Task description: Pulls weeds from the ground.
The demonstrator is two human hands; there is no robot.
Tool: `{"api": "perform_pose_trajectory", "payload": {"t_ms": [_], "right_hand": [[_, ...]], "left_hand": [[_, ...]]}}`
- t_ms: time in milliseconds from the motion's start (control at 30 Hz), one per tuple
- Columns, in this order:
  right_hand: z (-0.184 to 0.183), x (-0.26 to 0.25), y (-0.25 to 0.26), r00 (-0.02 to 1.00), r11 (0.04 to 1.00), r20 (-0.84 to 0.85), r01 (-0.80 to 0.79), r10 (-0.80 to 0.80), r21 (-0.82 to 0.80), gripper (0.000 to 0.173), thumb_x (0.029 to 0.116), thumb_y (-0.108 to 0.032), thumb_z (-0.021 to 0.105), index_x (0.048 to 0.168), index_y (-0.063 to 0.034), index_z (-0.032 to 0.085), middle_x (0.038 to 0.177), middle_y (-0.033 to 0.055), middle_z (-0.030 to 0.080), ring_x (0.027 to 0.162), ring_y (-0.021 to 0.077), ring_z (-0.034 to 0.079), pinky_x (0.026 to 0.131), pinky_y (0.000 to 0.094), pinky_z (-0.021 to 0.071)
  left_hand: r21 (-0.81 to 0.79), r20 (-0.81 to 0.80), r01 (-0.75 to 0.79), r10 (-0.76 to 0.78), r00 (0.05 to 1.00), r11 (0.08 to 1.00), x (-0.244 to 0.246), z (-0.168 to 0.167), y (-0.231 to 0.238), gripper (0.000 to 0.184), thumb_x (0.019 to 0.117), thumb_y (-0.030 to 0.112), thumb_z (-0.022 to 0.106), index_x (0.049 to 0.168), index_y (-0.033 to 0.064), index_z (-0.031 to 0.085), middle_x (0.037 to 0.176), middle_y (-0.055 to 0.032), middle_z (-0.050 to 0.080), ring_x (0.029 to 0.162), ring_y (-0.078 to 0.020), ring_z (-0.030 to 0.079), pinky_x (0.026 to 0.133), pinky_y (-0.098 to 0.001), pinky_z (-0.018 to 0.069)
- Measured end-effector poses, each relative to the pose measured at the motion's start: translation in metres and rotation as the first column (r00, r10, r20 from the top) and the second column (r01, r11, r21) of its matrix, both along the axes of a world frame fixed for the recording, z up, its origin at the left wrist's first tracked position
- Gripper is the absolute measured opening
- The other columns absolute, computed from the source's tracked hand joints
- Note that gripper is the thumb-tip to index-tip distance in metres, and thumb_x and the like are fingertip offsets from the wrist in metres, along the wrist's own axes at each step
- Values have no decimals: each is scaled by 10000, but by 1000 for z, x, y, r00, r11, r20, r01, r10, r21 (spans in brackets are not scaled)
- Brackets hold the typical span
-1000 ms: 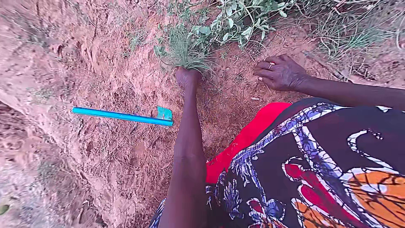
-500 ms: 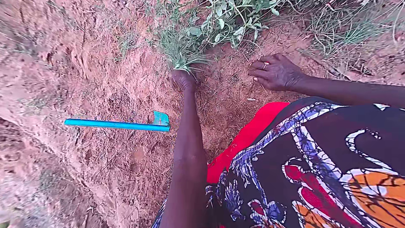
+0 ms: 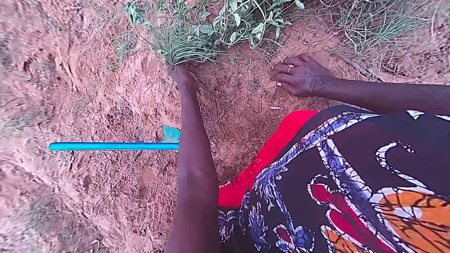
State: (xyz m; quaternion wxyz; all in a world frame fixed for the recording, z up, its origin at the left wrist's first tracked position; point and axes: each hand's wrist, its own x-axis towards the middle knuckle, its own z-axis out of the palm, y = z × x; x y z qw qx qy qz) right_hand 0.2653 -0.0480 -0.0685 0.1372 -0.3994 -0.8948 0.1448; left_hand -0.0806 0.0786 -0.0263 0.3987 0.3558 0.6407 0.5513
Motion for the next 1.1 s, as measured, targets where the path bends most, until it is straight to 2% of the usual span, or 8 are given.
{"api": "perform_pose_trajectory", "payload": {"t_ms": [133, 233, 333, 700, 833, 933, 1067, 1100], "right_hand": [[0, 0, 0, 1000, 1000, -2, 4, -4, -8, 408, 1047, -283, 408, 1251, -80, 697, 1400, 174, 634, 1280, 478, 571, 943, 652, 454], [-1, 0, 0, 1000, 1000, -8, 7, -7, -7, 410, 1040, -282, 410, 1255, -88, 701, 1400, 171, 634, 1282, 474, 570, 940, 652, 453], [-2, 1, 1, 1000, 1000, -13, 0, 0, 4, 416, 1043, -295, 404, 1249, -91, 702, 1397, 167, 637, 1276, 467, 578, 942, 651, 456], [-2, 2, 7, 1000, 999, -2, 3, -3, 43, 433, 1033, -297, 399, 1265, -70, 686, 1405, 191, 621, 1260, 467, 581, 922, 643, 446], [-4, 1, -3, 1000, 1000, -16, -7, 7, 19, 427, 1030, -279, 407, 1270, -60, 683, 1400, 199, 623, 1258, 477, 579, 914, 652, 444], [-2, 1, 3, 1000, 1000, -3, 0, 0, 32, 432, 1035, -282, 400, 1277, -60, 681, 1397, 196, 625, 1260, 474, 580, 918, 650, 447], [-3, 1, 3, 1000, 999, -13, -4, 5, 37, 424, 1031, -275, 397, 1271, -55, 669, 1377, 213, 627, 1237, 495, 580, 892, 656, 447], [-4, 1, 2, 1000, 999, -14, -7, 7, 33, 420, 1030, -271, 399, 1269, -55, 667, 1374, 215, 626, 1236, 498, 578, 889, 659, 447]], "left_hand": [[-138, -117, -34, 18, 993, 990, 4, 2, -2, 268, 1075, 70, 441, 1340, 30, 440, 1017, -86, 579, 735, -101, 583, 594, -262, 525], [-297, -453, -13, -129, 882, 955, 18, 17, -13, 514, 1040, 48, 457, 1534, -41, 348, 1512, -214, 479, 1386, -226, 485, 1151, -341, 392], [-329, -539, -41, -152, 828, 943, 23, 16, -14, 538, 1040, 126, 512, 1535, -28, 366, 1509, -221, 495, 1425, -271, 461, 1188, -392, 353], [-280, -390, -20, -95, 916, 960, 8, 21, -70, 411, 1038, 76, 524, 1430, -42, 485, 1386, -228, 581, 1297, -267, 561, 1109, -417, 439], [-411, -201, -35, -53, 978, 911, 16, 36, -83, 344, 1058, 139, 506, 1385, 33, 489, 1158, -158, 587, 954, -220, 589, 797, -422, 517], [-431, -250, -21, -97, 963, 902, 34, 48, -104, 321, 1058, 159, 518, 1341, 6, 513, 1075, -156, 582, 829, -208, 557, 712, -407, 506], [-272, -290, 170, -249, 924, 947, 12, 38, -121, 389, 1004, 122, 618, 1356, -21, 538, 1153, -138, 655, 916, -137, 633, 827, -337, 550], [-289, -302, 215, -302, 904, 933, 1, 35, -116, 474, 949, 131, 691, 1366, -5, 513, 1113, -120, 631, 849, -122, 600, 756, -320, 526]]}}
